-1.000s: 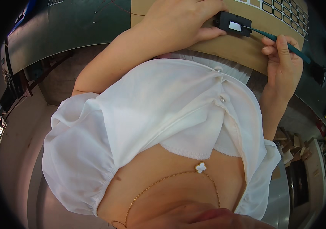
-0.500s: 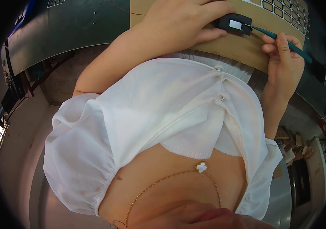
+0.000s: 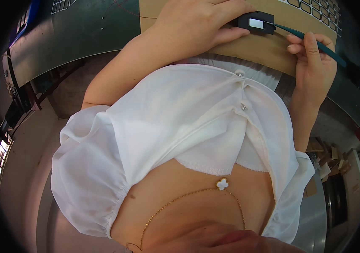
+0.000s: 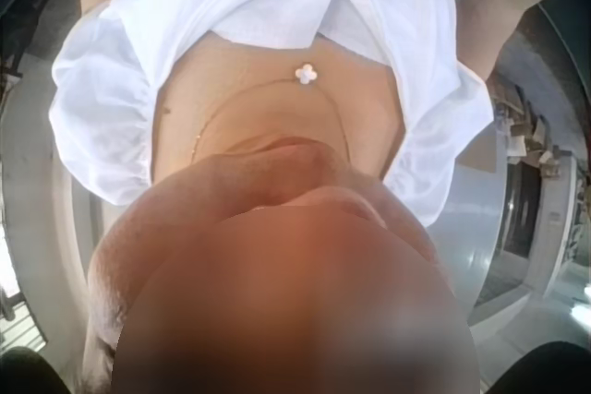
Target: Testing electronic components using a stylus on a template grid at a factory workstation.
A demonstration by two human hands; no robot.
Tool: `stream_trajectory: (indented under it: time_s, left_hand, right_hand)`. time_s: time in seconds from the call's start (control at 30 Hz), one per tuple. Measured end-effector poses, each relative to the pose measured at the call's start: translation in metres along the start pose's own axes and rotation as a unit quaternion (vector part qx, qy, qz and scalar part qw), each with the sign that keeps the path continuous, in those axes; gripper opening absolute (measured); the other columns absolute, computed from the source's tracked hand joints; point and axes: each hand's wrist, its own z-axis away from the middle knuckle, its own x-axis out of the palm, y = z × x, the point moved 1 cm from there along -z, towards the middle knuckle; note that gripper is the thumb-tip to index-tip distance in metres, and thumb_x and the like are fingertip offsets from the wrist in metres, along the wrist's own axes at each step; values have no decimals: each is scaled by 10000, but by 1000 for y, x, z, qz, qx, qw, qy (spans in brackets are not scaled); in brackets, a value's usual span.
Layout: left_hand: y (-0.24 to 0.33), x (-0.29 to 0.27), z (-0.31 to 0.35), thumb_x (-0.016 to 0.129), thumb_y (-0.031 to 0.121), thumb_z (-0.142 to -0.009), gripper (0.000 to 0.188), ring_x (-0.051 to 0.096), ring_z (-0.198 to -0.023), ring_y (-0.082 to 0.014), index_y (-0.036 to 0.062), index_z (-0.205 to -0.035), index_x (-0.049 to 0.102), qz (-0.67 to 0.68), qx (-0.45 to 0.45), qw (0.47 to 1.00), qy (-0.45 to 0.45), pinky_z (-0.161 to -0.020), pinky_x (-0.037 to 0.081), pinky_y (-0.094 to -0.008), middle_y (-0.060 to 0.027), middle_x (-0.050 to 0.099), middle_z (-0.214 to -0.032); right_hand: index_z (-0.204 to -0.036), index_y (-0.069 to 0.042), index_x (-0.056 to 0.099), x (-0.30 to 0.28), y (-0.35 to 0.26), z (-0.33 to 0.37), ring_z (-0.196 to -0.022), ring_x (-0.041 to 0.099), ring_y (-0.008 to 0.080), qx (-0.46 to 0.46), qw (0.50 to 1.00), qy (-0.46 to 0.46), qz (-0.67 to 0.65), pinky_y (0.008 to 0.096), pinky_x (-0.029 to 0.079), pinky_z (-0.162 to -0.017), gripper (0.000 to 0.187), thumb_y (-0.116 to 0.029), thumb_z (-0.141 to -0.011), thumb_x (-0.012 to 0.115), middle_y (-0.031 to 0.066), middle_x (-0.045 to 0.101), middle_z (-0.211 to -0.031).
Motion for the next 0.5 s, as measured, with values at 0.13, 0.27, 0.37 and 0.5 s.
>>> stream_trajectory:
  time_s: [0.13, 0.27, 0.37, 0.5]
  left_hand:
    - [-2, 0, -3, 627, 163, -681, 296, 473, -792, -186, 48, -945, 564, 5, 30, 999, 10, -747, 372, -292, -46, 545, -886]
    - [0, 2, -5, 625, 165, -687, 304, 480, -790, -186, 46, -961, 566, 14, 69, 997, 33, -750, 374, -292, -47, 545, -896]
    - [-4, 11, -1, 624, 169, -692, 321, 485, -785, -184, 45, -981, 562, 18, 79, 997, 16, -756, 375, -292, -50, 542, -906]
    - [-4, 10, -2, 621, 167, -696, 333, 490, -785, -183, 45, -999, 557, -7, 99, 995, 17, -761, 375, -292, -55, 539, -914]
  right_hand:
    - [-918, 13, 480, 0, 1, 2, -581, 585, 165, -17, 1000, -8, -1, 209, 480, -604, 122, -65, -842, 536, 194, 620, -782]
    - [-915, 14, 477, 1, 2, 3, -581, 586, 167, -24, 1000, -2, 2, 210, 482, -600, 117, -62, -844, 532, 193, 619, -776]
    - [-913, 14, 475, 2, 2, 3, -583, 586, 170, -27, 999, 2, 21, 211, 483, -597, 114, -62, -845, 528, 194, 618, -772]
    - [-911, 13, 474, 4, 3, 6, -585, 587, 173, -43, 999, 7, 24, 212, 484, -597, 110, -61, -847, 525, 195, 617, -772]
